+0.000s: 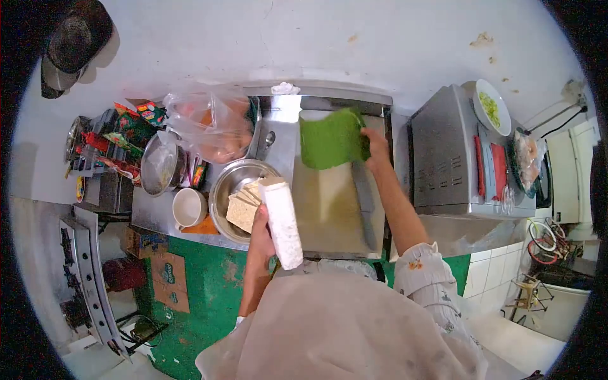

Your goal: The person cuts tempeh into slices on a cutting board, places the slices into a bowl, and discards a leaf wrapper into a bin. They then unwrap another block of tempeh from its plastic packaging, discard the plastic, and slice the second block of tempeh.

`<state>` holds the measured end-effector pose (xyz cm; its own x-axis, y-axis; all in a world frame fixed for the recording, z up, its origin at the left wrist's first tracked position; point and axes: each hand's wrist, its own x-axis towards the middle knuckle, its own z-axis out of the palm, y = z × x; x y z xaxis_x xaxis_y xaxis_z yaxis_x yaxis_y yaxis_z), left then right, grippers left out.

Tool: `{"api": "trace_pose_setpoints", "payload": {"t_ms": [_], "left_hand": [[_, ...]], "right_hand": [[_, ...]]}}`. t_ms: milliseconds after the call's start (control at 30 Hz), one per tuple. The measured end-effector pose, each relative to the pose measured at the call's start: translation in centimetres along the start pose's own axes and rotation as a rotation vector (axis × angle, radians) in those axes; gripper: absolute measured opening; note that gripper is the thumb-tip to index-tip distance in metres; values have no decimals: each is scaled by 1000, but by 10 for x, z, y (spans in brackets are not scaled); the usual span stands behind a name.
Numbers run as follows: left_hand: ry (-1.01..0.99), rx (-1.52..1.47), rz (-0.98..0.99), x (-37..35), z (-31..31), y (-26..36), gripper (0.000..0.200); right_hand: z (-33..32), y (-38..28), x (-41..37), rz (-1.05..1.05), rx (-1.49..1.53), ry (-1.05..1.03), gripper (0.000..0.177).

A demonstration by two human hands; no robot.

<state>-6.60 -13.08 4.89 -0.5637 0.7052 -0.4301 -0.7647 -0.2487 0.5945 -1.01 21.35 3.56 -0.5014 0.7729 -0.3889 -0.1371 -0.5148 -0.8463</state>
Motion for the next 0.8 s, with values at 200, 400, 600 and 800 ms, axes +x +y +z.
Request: {"api": "trace_pose_setpoints", "payload": {"t_ms": [200,400,600,800], "left_hand": [[76,7,52,-8,12,12,71],[54,-42,23,0,16,9,73],[105,-20,-45,10,29,5,62],[168,431,-4,51,68,-23,57]], "right_hand": [[-52,55,44,-373,-900,187,15],[-28,32,7,-776,-1377,169,12],[-33,44,3,-762,-1450,236,12],[-29,29,5,-748,-1229,156,12]]}}
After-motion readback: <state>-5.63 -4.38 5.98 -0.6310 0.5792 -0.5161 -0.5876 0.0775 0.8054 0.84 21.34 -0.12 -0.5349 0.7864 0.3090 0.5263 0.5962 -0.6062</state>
